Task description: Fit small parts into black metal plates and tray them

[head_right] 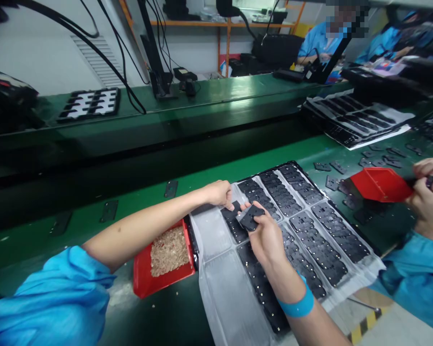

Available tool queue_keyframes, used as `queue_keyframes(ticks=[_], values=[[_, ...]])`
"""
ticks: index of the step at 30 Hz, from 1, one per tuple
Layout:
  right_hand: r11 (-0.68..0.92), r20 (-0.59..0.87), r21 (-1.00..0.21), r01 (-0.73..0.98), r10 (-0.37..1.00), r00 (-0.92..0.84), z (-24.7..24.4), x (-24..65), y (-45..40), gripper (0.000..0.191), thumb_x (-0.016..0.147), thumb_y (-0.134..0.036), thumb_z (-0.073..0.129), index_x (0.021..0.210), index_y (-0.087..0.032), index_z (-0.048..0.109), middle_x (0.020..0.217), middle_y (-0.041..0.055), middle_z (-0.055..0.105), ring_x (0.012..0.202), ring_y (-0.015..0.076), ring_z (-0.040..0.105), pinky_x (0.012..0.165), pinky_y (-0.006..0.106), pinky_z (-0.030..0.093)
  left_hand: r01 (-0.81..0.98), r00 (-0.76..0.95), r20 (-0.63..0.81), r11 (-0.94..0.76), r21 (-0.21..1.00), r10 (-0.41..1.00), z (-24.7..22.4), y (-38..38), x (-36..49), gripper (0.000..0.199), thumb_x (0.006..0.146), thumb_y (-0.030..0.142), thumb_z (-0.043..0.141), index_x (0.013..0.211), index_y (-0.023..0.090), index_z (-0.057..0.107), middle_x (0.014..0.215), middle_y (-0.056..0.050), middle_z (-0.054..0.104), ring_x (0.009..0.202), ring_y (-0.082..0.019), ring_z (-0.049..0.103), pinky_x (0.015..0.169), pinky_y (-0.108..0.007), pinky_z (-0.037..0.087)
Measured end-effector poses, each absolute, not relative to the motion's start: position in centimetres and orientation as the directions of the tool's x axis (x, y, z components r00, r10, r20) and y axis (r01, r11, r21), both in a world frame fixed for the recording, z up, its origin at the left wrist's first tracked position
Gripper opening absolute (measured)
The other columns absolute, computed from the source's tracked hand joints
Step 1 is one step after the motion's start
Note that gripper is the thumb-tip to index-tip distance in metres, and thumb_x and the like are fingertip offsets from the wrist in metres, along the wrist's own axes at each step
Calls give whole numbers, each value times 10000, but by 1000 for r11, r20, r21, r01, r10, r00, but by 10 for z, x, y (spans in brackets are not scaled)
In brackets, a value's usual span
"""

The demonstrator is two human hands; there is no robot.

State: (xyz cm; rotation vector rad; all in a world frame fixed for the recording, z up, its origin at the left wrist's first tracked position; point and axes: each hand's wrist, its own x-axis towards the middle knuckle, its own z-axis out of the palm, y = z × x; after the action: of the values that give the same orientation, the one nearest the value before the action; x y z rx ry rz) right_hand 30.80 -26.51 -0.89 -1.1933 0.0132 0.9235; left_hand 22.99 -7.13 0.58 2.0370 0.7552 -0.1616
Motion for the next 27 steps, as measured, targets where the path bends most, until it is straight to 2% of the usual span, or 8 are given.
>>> queue_keyframes(ticks=[3, 5, 9, 13, 18, 21, 24, 27], values=[[79, -415, -808, -584, 628, 659, -12, 303, -258, 471, 621, -110, 787, 1070, -233, 712, 983, 30, 810, 1022, 241, 780, 1007, 469, 624, 521, 824, -351, -352, 778, 444, 16, -76, 225, 320, 821, 305, 850, 611, 182, 643, 620, -3, 659, 652, -162, 647, 623, -241, 437], [103, -378, -827, -553, 626, 682, -16, 301, -251, 507, 625, -152, 869, 1091, -249, 695, 980, 3, 798, 1004, 216, 772, 994, 423, 622, 465, 859, -337, -312, 829, 385, 21, -79, 223, 310, 903, 373, 778, 689, 169, 687, 654, -5, 689, 617, -136, 647, 585, -224, 437], [132, -332, -860, -494, 590, 736, -28, 301, -239, 564, 603, -238, 968, 1077, -275, 664, 906, -53, 765, 893, 169, 755, 894, 340, 632, 422, 877, -327, -238, 875, 353, 22, -80, 224, 230, 789, 258, 881, 743, 144, 687, 586, 19, 665, 557, -106, 630, 557, -194, 423], [123, -323, -872, -473, 581, 747, -31, 307, -238, 542, 625, -304, 992, 1076, -237, 699, 920, -15, 786, 824, 164, 746, 823, 329, 647, 456, 847, -350, -209, 865, 401, 16, -69, 221, 241, 758, 218, 892, 752, 143, 663, 578, 18, 674, 541, -113, 646, 562, -200, 434], [104, -368, -852, -514, 580, 727, -23, 321, -253, 446, 694, -230, 939, 1067, -219, 695, 938, 15, 803, 835, 149, 755, 816, 302, 657, 559, 803, -426, -278, 781, 417, 3, -61, 214, 281, 710, 239, 916, 647, 163, 653, 505, 36, 619, 525, -135, 616, 567, -229, 434], [72, -408, -828, -556, 603, 686, -14, 326, -262, 405, 704, -135, 841, 1077, -198, 698, 1029, 68, 809, 934, 186, 782, 908, 365, 662, 611, 770, -429, -356, 707, 472, -3, -65, 217, 330, 623, 233, 964, 618, 187, 637, 553, 25, 635, 654, -187, 680, 644, -255, 476], [49, -418, -819, -571, 630, 654, -7, 326, -268, 469, 650, -69, 778, 1095, -197, 702, 1077, 81, 805, 1033, 232, 784, 976, 447, 649, 645, 742, -393, -420, 638, 543, 0, -70, 221, 413, 525, 189, 1001, 593, 201, 594, 695, -27, 696, 917, -274, 730, 777, -291, 513], [47, -396, -834, -550, 644, 654, -4, 321, -269, 541, 625, -77, 829, 1135, -211, 707, 1024, 53, 806, 1059, 241, 779, 970, 442, 641, 647, 738, -358, -447, 618, 572, 12, -73, 222, 404, 563, 177, 981, 604, 200, 579, 816, -81, 740, 1044, -321, 726, 833, -314, 522]])
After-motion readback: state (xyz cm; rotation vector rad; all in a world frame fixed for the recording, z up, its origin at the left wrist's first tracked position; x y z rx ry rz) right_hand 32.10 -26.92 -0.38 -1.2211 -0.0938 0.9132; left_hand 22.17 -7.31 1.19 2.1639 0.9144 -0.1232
